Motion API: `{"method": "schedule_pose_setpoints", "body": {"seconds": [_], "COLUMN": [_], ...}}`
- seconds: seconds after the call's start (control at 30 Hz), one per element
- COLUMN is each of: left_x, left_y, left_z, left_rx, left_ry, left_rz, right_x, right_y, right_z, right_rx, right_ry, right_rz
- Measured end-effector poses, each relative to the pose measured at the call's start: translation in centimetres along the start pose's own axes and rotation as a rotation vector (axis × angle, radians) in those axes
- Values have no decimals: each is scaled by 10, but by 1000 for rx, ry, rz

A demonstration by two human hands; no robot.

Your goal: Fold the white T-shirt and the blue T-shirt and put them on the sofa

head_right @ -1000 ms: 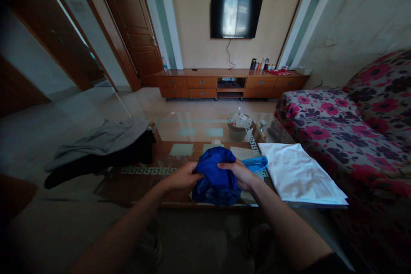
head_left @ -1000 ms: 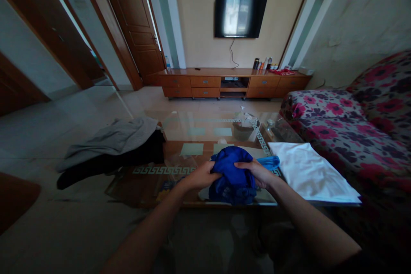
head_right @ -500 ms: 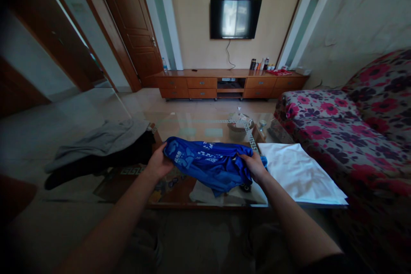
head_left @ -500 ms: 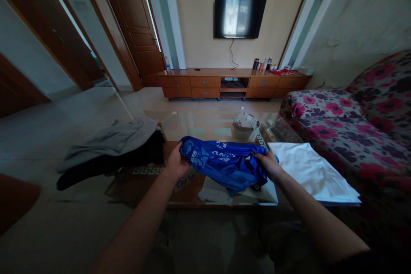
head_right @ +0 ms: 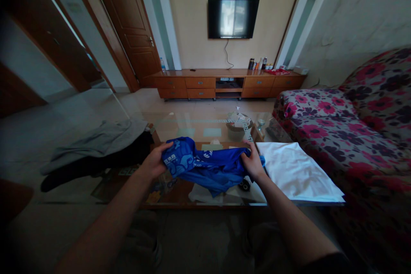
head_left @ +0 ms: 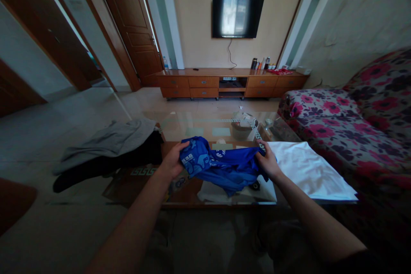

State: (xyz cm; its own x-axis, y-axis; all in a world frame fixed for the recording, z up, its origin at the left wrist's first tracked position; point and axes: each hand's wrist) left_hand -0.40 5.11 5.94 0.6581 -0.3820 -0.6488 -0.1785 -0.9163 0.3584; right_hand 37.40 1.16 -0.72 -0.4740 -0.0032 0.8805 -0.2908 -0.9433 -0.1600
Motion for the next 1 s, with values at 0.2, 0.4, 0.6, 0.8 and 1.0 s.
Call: {"method": "schedule_pose_setpoints", "body": {"seconds": [0.2, 0.4, 0.6, 0.8, 1.0], "left_x": [-24, -17, 17, 45, 50], "left_y": [-27, -32, -27, -30, -30], "left_z": [45, 94, 74, 64, 58], "left_rx": [-325, -402, 215, 442, 399], "left_ry": [-561, -1538, -1865, -1830, -1886], "left_rz": [-270, -371, -647, -559, -564], "right_x": [-3, -12, -4, -5, 8], "right_y": [-8, 4, 16, 17, 14], "right_z": [11, 5, -15, -27, -25], "right_rx": [-32, 10, 219, 324, 238], "right_ry": [267, 744, 863, 833, 753], "right_rz": [92, -8, 194, 307, 304]}}
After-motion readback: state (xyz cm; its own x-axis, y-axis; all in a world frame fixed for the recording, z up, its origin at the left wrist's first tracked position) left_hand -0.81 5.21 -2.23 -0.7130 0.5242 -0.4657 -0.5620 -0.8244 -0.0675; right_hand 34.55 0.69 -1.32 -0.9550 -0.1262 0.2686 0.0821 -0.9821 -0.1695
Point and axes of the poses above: each hand's wrist, its own y-axis away from the middle knuckle, its own z-axis out of the back of the hand, x = y × z, and after that the axes turned 10 degrees about y, right-handed
